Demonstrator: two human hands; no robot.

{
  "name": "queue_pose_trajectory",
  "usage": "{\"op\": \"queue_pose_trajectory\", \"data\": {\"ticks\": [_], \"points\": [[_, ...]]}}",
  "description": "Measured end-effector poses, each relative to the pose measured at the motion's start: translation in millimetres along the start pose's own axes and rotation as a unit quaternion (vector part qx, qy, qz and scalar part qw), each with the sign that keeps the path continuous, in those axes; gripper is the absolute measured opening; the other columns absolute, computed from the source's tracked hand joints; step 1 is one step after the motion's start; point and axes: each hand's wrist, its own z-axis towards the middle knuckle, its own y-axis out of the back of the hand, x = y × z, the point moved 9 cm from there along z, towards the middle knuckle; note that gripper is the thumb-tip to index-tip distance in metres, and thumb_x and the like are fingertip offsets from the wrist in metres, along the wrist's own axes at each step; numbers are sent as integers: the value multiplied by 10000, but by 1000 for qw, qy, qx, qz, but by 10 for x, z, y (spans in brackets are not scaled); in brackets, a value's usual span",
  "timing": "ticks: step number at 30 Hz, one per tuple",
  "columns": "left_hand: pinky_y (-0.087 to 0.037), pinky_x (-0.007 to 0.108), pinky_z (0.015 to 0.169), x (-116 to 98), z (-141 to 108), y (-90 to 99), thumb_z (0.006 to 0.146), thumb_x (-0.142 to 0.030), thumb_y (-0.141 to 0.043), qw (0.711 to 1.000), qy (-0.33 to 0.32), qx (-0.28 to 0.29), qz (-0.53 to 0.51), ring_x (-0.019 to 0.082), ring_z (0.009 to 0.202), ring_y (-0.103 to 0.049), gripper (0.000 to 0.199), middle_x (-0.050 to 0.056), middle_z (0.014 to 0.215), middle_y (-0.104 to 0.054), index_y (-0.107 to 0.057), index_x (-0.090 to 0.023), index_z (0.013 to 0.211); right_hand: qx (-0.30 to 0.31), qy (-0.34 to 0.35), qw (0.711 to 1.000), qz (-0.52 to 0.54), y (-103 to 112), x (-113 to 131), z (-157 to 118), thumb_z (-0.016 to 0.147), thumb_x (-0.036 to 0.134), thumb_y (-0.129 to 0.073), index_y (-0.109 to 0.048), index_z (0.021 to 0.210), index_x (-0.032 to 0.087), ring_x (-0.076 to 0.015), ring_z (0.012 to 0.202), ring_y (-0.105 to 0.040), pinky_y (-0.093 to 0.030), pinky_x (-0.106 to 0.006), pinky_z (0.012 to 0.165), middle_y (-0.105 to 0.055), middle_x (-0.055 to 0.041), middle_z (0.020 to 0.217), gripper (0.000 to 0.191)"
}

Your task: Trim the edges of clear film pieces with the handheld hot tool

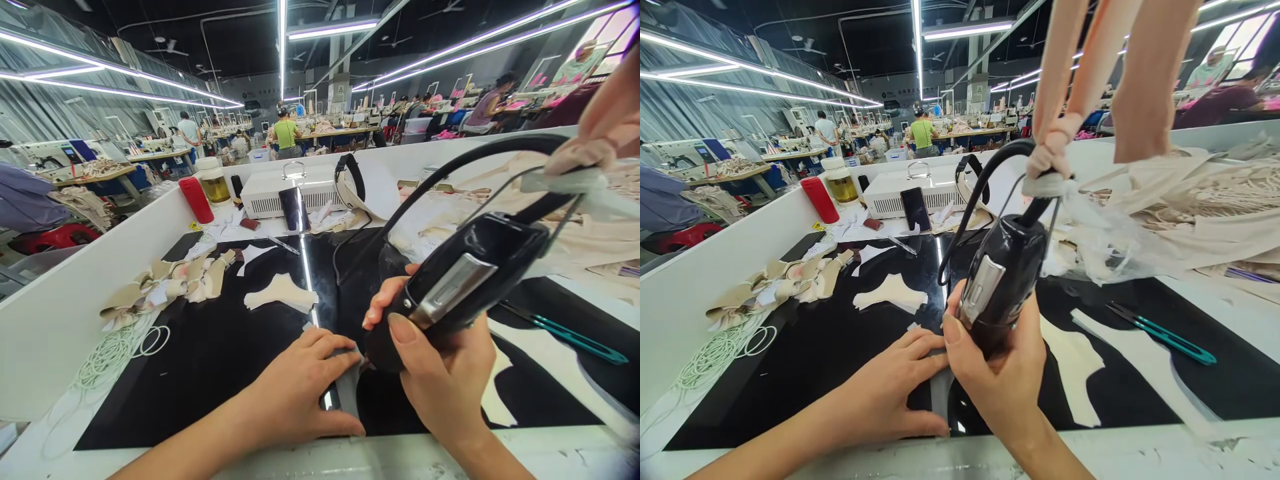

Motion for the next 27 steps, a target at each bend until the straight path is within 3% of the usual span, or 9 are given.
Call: {"op": "queue_pose_trajectory", "data": {"ticks": [6, 13, 22, 27], "points": [[-441, 567, 1249, 27, -15, -6, 843, -581, -922, 1000, -3, 1, -2, 364, 1411, -538, 845, 135, 1556, -610, -612, -245, 1553, -14, -8, 1000, -14, 15, 3, -6, 877, 374, -889, -687, 1114, 312, -168, 701, -702, -643, -302, 645, -730, 26, 900, 317], [-461, 533, 1234, 25, -18, 5, 838, -532, -941, 1000, 9, 15, 10, 359, 1404, -535, 822, 131, 1551, -615, -633, -231, 1538, 17, -10, 999, 33, -39, 22, -83, 897, 437, -894, -702, 1098, 317, -158, 721, -710, -659, -284, 674, -736, 23, 915, 303], [-369, 592, 1285, 27, -14, -5, 851, -568, -918, 999, -5, 33, 25, 381, 1444, -516, 846, 148, 1600, -581, -606, -229, 1560, 17, -16, 1000, 14, -46, 32, -103, 912, 452, -881, -711, 1118, 332, -157, 728, -719, -677, -292, 717, -748, 29, 925, 293], [-394, 588, 1265, 25, -30, 0, 846, -589, -914, 999, -13, 22, 20, 382, 1419, -533, 723, 141, 1585, -592, -700, -218, 1427, 24, -20, 999, 39, -59, 98, -179, 913, 447, -887, -714, 1109, 316, -163, 711, -743, -693, -289, 702, -762, 13, 907, 292]]}}
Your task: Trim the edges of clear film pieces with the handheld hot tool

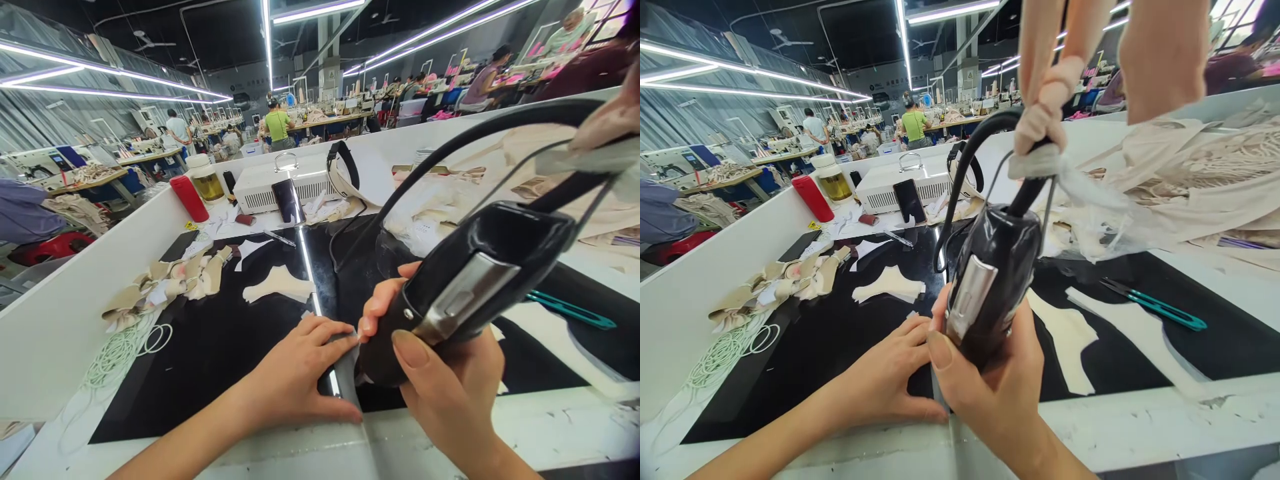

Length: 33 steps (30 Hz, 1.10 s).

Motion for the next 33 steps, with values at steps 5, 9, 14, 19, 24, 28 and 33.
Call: {"op": "queue_pose_trajectory", "data": {"ticks": [5, 9, 14, 19, 24, 28, 33], "points": [[-386, 570, 1272, 1, -8, 1, 867, -600, -894, 1000, 4, -5, 3, 372, 1436, -525, 579, 109, 1617, -565, -759, -242, 1302, 6, 0, 1000, 8, -39, 2, -58, 926, 444, -878, -719, 1130, 322, -180, 749, -770, -711, -319, 754, -771, 6, 905, 286], [-371, 568, 1282, -1, -7, -5, 852, -620, -900, 1000, 3, 0, 13, 375, 1436, -531, 632, 118, 1611, -569, -747, -245, 1337, 12, 0, 1000, 18, -46, 8, -70, 938, 415, -876, -728, 1080, 309, -155, 759, -767, -710, -288, 779, -774, 15, 927, 231], [-389, 553, 1271, 10, -12, -3, 861, -621, -891, 1000, 1, -7, 20, 376, 1436, -527, 610, 120, 1596, -585, -757, -241, 1320, 12, 6, 1000, 22, -43, 25, -72, 942, 409, -871, -735, 1079, 310, -149, 749, -760, -710, -277, 777, -779, 17, 918, 217], [-412, 532, 1252, -1, -16, -4, 878, -624, -875, 1000, -19, -16, 16, 374, 1433, -524, 701, 119, 1621, -564, -693, -242, 1437, 7, -2, 1000, 2, -34, 6, -56, 934, 373, -870, -730, 1174, 336, -151, 716, -760, -713, -289, 790, -771, 22, 911, 281], [-423, 554, 1244, 13, -16, -4, 862, -628, -886, 1000, -10, -17, 12, 378, 1410, -546, 692, 141, 1580, -597, -715, -227, 1400, 4, 0, 1000, -1, 0, 63, -81, 920, 435, -883, -713, 1076, 298, -153, 678, -709, -692, -284, 688, -751, -2, 890, 269], [-398, 549, 1260, 7, -7, -7, 891, -621, -863, 1000, -10, -13, 16, 375, 1431, -531, 714, 157, 1591, -587, -684, -206, 1444, 29, 9, 1000, 8, -32, 108, -125, 943, 422, -864, -699, 1045, 290, -153, 706, -704, -674, -272, 691, -737, -3, 877, 235], [-376, 562, 1272, 11, -8, -24, 875, -608, -884, 1000, -14, -9, 18, 384, 1436, -531, 727, 168, 1589, -585, -682, -196, 1439, 25, -6, 1000, -2, -8, 63, -151, 959, 408, -850, -704, 1132, 316, -144, 700, -695, -682, -285, 715, -740, 5, 904, 244]]}}
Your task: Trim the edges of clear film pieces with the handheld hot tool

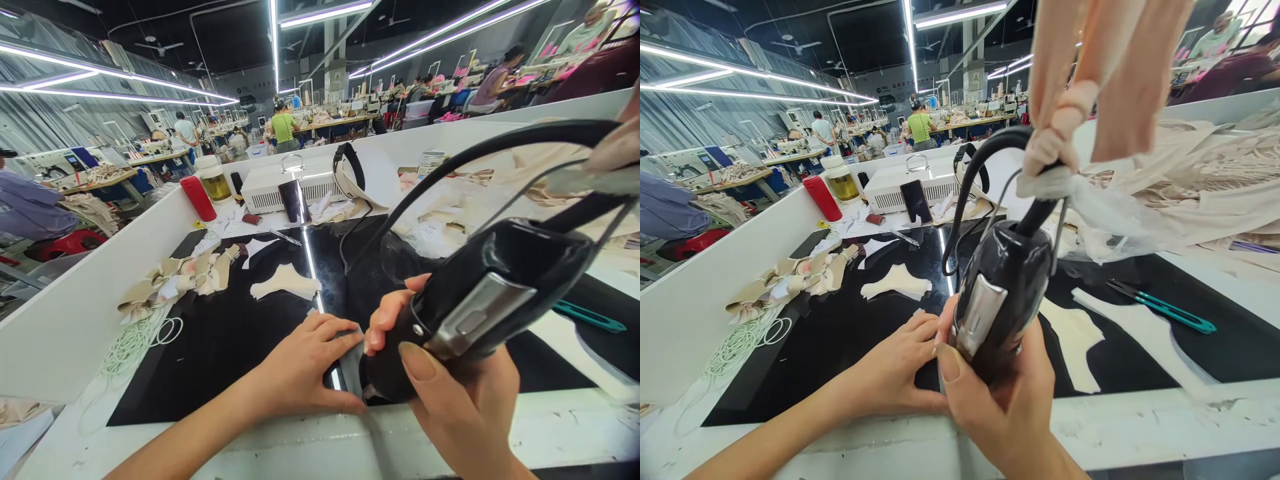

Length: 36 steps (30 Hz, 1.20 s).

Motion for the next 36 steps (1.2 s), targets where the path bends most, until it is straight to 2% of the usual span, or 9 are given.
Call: {"op": "queue_pose_trajectory", "data": {"ticks": [2, 4, 7, 10, 14, 17, 22, 28, 36], "points": [[-367, 572, 1279, 8, -12, 6, 863, -593, -901, 1000, -2, -4, -10, 383, 1443, -531, 795, 175, 1595, -575, -639, -191, 1496, 0, 0, 1000, -12, 29, -5, 7, 959, 417, -849, -707, 1155, 320, -150, 702, -699, -679, -294, 705, -736, 2, 911, 261], [-390, 538, 1273, 22, -27, 43, 880, -536, -907, 999, -4, -21, -26, 361, 1453, -525, 771, 166, 1584, -583, -625, -190, 1510, 1, 6, 1000, -18, 72, 5, 25, 951, 422, -857, -704, 1181, 321, -156, 703, -696, -664, -292, 675, -728, 0, 909, 294], [-457, 440, 1223, 57, -51, 150, 1009, -335, -802, 997, -7, -73, -38, 291, 1408, -565, 443, 134, 1503, -650, -685, -182, 1408, 6, 9, 1000, -23, 165, 7, 75, 941, 392, -868, -690, 1232, 328, -168, 702, -686, -638, -297, 624, -721, -3, 923, 347], [-517, 379, 1135, 78, -65, 214, 1083, -178, -650, 993, -16, -112, -39, 236, 1235, -663, 183, 99, 1314, -746, -747, -174, 1239, -14, 12, 999, -43, 325, 8, 153, 922, 381, -884, -695, 1213, 312, -177, 716, -683, -627, -309, 625, -713, -1, 931, 354], [-533, 379, 1107, 32, -61, 163, 1079, -172, -652, 993, -36, -109, -39, 203, 1020, -705, 144, 56, 1075, -764, -794, -186, 1099, -50, 32, 994, -90, 510, 46, 295, 873, 333, -907, -698, 1184, 295, -193, 721, -678, -613, -337, 650, -719, 8, 911, 377], [-535, 385, 1116, -22, -63, 123, 1046, -192, -713, 992, -41, -106, -49, 205, 1040, -701, 118, 64, 1138, -749, -807, -202, 1115, -86, 42, 990, -107, 555, 97, 369, 852, 302, -902, -698, 1153, 290, -198, 720, -667, -591, -341, 659, -715, 16, 889, 364], [-555, 385, 1086, -78, -58, 96, 1045, -256, -739, 993, -58, -89, -57, 238, 1132, -695, 142, 86, 1248, -758, -812, -206, 1156, -84, 15, 995, -55, 390, 94, 311, 848, 363, -933, -698, 1160, 295, -188, 715, -656, -596, -327, 655, -699, 22, 877, 397], [-555, 391, 1099, -18, -60, 121, 1040, -234, -741, 993, -51, -96, -44, 251, 1192, -673, 169, 90, 1281, -756, -798, -201, 1196, 3, -7, 1000, -11, 136, -27, 174, 925, 328, -885, -689, 1246, 326, -173, 741, -696, -638, -313, 655, -710, 7, 941, 376], [-547, 376, 1104, -11, -55, 118, 1030, -222, -758, 993, -46, -102, -48, 248, 1207, -666, 178, 86, 1299, -748, -793, -197, 1203, 7, -6, 1000, -17, 109, -88, 161, 932, 305, -868, -670, 1259, 325, -179, 735, -700, -641, -306, 626, -709, -3, 951, 383]]}}
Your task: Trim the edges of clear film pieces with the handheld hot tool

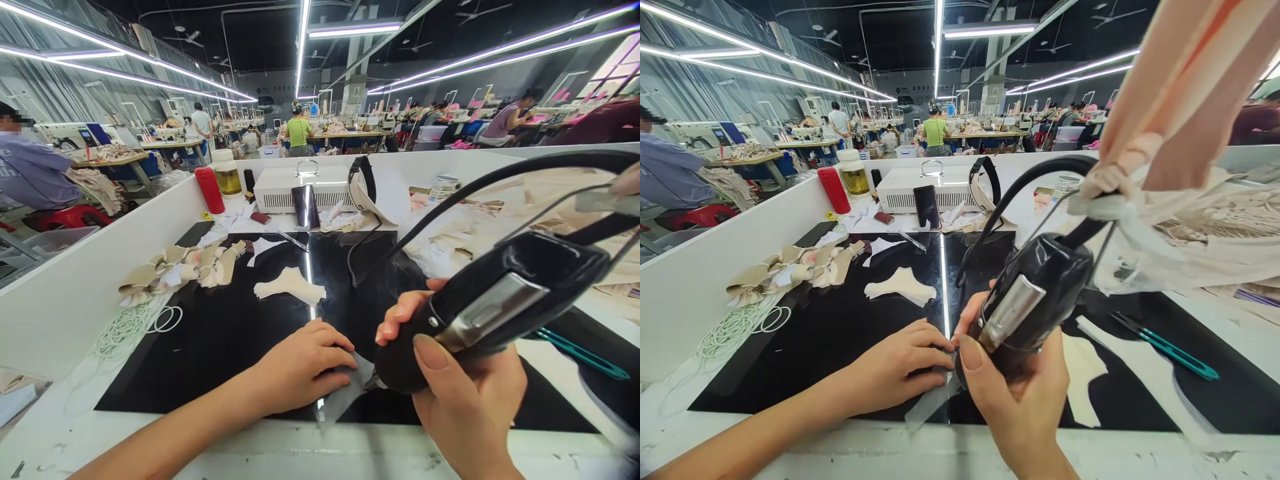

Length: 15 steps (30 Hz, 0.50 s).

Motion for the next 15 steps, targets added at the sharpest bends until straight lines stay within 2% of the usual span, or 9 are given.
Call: {"op": "queue_pose_trajectory", "data": {"ticks": [7, 10, 15], "points": [[-539, 409, 1126, 16, -3, -3, 1043, -253, -744, 1000, 5, -4, -1, 263, 1239, -663, 190, 103, 1330, -733, -775, -206, 1225, 5, 17, 1000, -17, -25, 5, 5, 964, 291, -827, -651, 1251, 311, -182, 712, -704, -651, -332, 641, -721, 1, 942, 337], [-526, 430, 1142, -9, -14, 21, 1045, -255, -738, 1000, 0, -6, 1, 273, 1271, -657, 222, 120, 1360, -719, -757, -205, 1260, -15, 35, 999, -28, -16, -5, 61, 931, 291, -860, -650, 1225, 300, -171, 707, -704, -639, -318, 645, -731, 14, 941, 362], [-428, 512, 1237, -40, -63, -38, 991, -343, -824, 999, -15, 37, -34, 309, 1363, -641, 352, 132, 1423, -719, -745, -233, 1315, -45, 40, 997, -45, 38, -29, 122, 931, 302, -862, -658, 1148, 298, -162, 709, -691, -612, -315, 654, -726, 31, 954, 298]]}}
